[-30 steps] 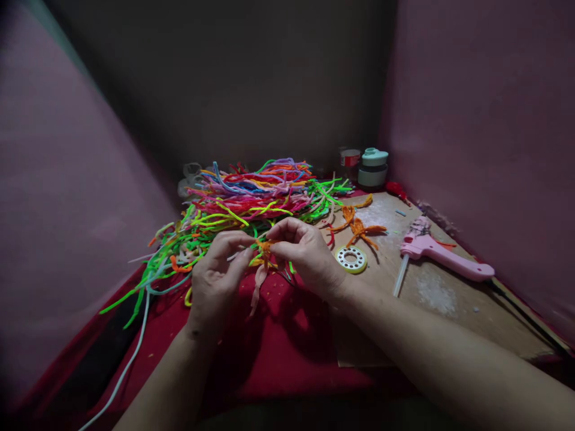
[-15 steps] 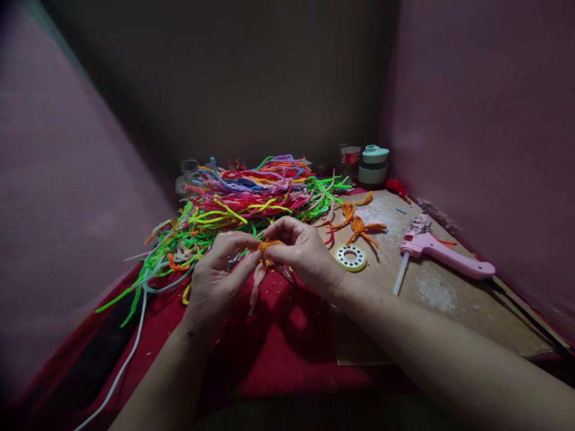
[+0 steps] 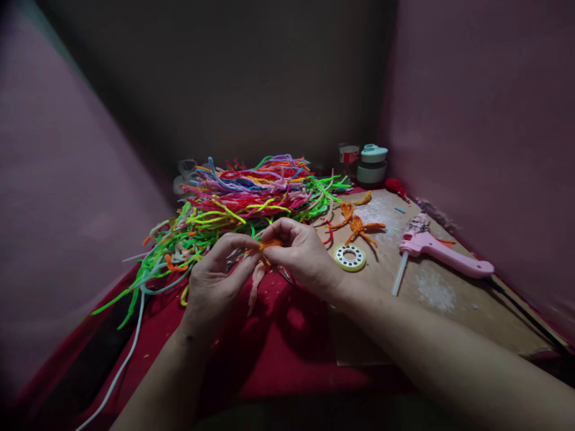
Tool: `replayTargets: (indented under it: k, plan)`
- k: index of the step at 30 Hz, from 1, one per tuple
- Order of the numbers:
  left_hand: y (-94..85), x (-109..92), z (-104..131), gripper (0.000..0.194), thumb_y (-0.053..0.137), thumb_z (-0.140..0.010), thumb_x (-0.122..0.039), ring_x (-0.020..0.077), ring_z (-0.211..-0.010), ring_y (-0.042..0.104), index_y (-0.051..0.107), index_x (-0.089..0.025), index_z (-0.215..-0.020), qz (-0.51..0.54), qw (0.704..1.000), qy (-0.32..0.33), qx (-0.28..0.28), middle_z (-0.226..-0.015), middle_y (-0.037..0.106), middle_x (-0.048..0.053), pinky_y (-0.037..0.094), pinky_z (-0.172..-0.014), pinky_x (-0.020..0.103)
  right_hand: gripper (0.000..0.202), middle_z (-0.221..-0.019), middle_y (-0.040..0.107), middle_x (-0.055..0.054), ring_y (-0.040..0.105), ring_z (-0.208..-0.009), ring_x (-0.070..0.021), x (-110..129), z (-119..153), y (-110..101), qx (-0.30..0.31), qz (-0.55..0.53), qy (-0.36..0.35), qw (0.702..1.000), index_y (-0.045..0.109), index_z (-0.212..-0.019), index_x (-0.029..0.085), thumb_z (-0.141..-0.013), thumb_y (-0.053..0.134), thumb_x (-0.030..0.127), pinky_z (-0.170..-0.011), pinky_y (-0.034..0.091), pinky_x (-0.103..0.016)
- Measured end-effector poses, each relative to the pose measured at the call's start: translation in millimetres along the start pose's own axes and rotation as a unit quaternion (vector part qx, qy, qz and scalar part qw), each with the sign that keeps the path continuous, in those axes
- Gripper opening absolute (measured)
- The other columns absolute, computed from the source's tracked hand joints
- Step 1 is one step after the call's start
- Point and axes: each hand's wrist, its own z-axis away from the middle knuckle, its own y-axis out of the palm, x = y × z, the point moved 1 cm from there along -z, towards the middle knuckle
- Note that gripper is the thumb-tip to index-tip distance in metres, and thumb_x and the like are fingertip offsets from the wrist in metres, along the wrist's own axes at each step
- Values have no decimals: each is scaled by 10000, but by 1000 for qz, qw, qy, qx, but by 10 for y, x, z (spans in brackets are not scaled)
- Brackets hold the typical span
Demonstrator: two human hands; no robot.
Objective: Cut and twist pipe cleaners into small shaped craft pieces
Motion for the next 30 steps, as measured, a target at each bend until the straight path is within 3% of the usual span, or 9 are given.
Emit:
replayTargets:
  k: [18, 30]
  plan:
    - [5, -22, 18, 85, 566, -750, -122, 139, -769, 573, 588, -199, -780, -118, 985, 129, 1, -764, 633, -2, 399, -797, 307, 147, -596, 532, 48, 483, -468, -51, -11, -4, -3, -7, 36, 24, 999, 542, -700, 151, -591, 624, 98, -460, 399, -205]
    - [62, -20, 42, 102, 526, -742, -98, 145, -712, 575, 578, -181, -772, -186, 968, 168, -19, -703, 628, 7, 409, -854, 348, 127, -564, 525, 47, 471, -447, -60, -31, 0, -5, -18, 56, 40, 997, 548, -691, 147, -587, 584, 83, -443, 373, -212]
